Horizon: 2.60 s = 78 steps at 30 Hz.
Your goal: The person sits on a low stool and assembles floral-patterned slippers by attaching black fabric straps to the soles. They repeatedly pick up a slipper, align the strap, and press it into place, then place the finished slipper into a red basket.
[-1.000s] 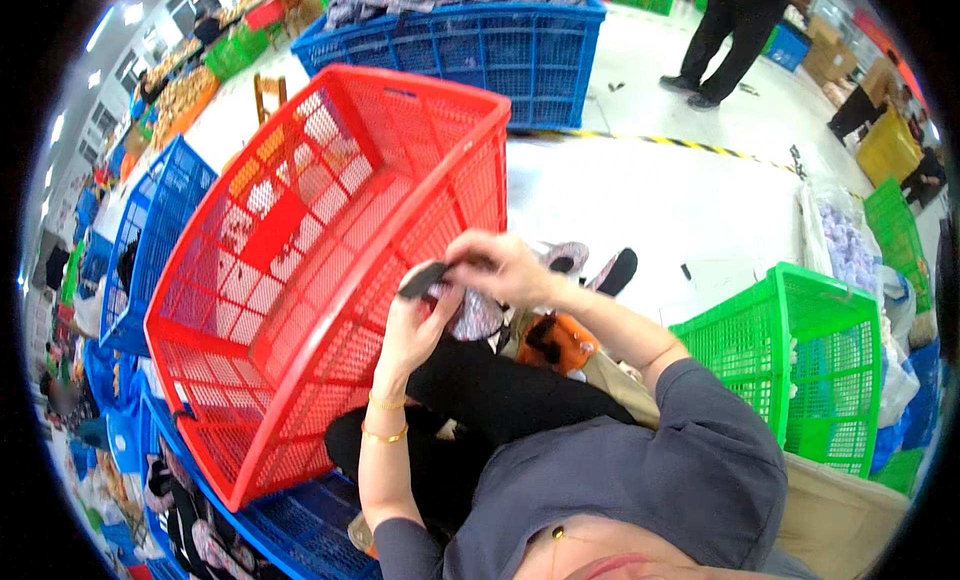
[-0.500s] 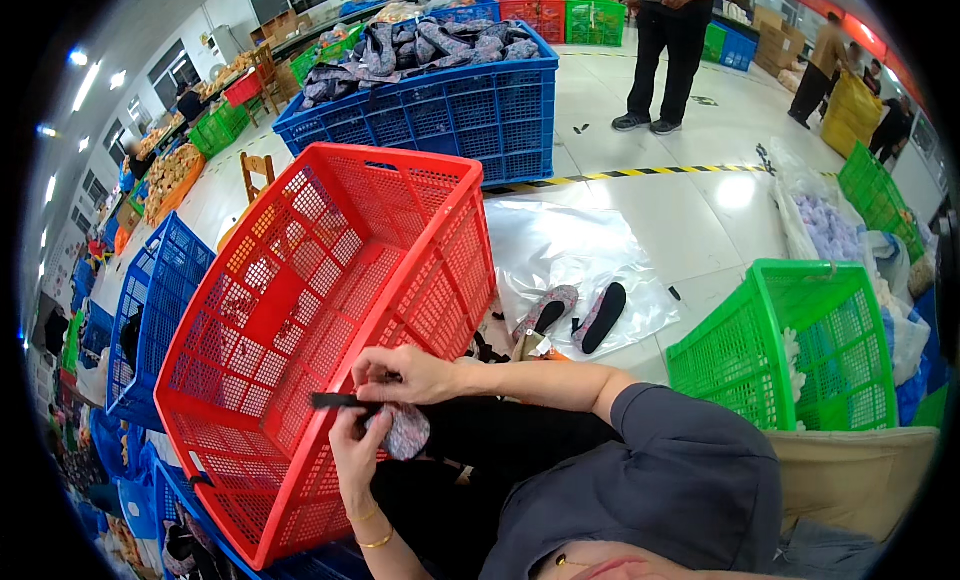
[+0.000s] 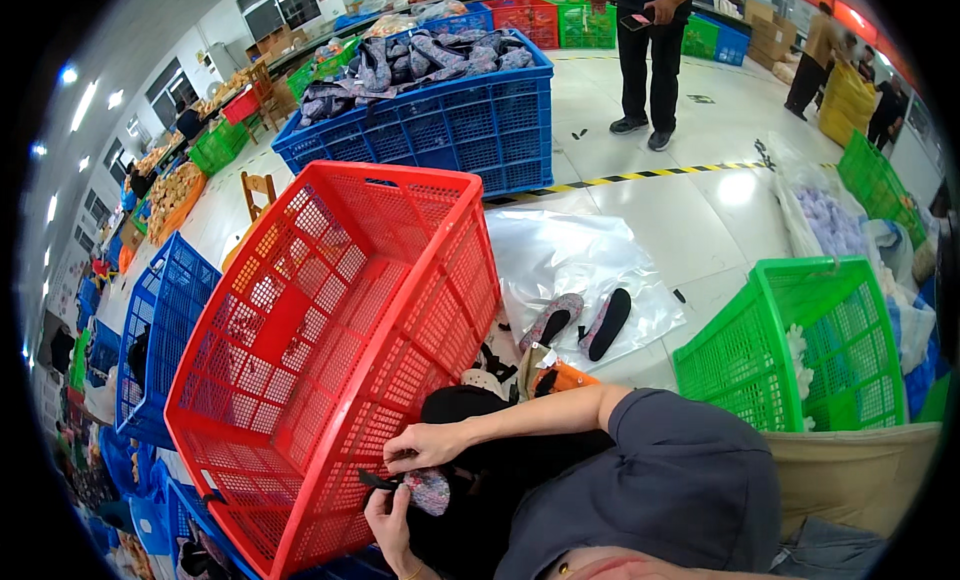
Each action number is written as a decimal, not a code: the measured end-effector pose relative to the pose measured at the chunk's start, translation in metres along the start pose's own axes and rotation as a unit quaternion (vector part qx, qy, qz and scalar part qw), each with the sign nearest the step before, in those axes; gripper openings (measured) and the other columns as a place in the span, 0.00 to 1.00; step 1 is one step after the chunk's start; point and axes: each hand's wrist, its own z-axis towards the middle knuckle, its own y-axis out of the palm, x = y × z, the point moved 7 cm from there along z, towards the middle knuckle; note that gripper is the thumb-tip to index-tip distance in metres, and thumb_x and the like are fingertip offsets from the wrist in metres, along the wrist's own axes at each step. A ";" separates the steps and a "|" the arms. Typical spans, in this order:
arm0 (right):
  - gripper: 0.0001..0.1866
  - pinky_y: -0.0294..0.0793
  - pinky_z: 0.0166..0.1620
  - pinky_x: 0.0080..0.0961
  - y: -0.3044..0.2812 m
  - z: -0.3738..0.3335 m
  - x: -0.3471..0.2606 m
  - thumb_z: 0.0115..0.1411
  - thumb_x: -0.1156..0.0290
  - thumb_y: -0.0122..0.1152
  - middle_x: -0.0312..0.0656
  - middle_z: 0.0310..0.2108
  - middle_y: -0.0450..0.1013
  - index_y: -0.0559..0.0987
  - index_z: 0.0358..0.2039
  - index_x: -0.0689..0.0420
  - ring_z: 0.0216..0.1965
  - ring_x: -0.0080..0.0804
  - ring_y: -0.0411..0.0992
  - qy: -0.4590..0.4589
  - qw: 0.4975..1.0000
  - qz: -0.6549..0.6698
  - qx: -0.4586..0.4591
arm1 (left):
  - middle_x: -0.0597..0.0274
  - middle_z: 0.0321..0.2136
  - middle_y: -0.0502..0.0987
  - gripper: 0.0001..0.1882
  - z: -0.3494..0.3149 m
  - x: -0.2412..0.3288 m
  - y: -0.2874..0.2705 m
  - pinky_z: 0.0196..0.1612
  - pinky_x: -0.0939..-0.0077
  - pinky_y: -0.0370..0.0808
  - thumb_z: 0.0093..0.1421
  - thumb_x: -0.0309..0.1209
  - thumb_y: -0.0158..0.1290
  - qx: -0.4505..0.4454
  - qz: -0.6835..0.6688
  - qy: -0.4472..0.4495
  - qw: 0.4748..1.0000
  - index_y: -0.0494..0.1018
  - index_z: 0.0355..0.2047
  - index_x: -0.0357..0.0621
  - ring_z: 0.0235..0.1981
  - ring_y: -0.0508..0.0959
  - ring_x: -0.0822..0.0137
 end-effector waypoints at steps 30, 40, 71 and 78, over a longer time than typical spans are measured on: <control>0.11 0.62 0.18 0.18 -0.008 -0.018 0.017 0.67 0.65 0.50 0.34 0.18 0.67 0.71 0.35 0.61 0.13 0.17 0.62 0.052 0.977 0.198 0.053 | 0.69 0.31 0.74 0.08 0.029 -0.013 0.021 0.33 0.89 0.64 0.63 0.23 0.50 0.007 -0.013 0.039 0.999 0.74 0.40 0.31 0.30 0.68 0.81; 0.11 0.63 0.19 0.18 -0.003 -0.018 0.023 0.67 0.65 0.50 0.35 0.19 0.68 0.71 0.35 0.62 0.14 0.19 0.63 0.054 0.980 0.184 0.058 | 0.71 0.31 0.73 0.07 0.029 -0.012 0.021 0.32 0.89 0.63 0.62 0.22 0.49 0.002 -0.011 0.040 0.999 0.73 0.40 0.32 0.29 0.66 0.82; 0.10 0.65 0.27 0.24 -0.010 -0.021 0.018 0.64 0.68 0.53 0.39 0.22 0.70 0.72 0.32 0.63 0.22 0.27 0.66 -0.027 0.985 0.135 0.102 | 0.64 0.37 0.75 0.12 0.029 -0.024 0.017 0.38 0.85 0.67 0.61 0.24 0.51 0.016 -0.019 0.043 0.999 0.72 0.44 0.31 0.34 0.71 0.78; 0.10 0.65 0.28 0.25 -0.013 -0.020 0.016 0.65 0.67 0.53 0.40 0.24 0.71 0.73 0.33 0.63 0.23 0.27 0.67 -0.042 0.986 0.128 0.095 | 0.64 0.36 0.75 0.13 0.029 -0.030 0.013 0.38 0.85 0.67 0.59 0.23 0.52 0.018 -0.019 0.042 0.999 0.72 0.44 0.31 0.34 0.71 0.77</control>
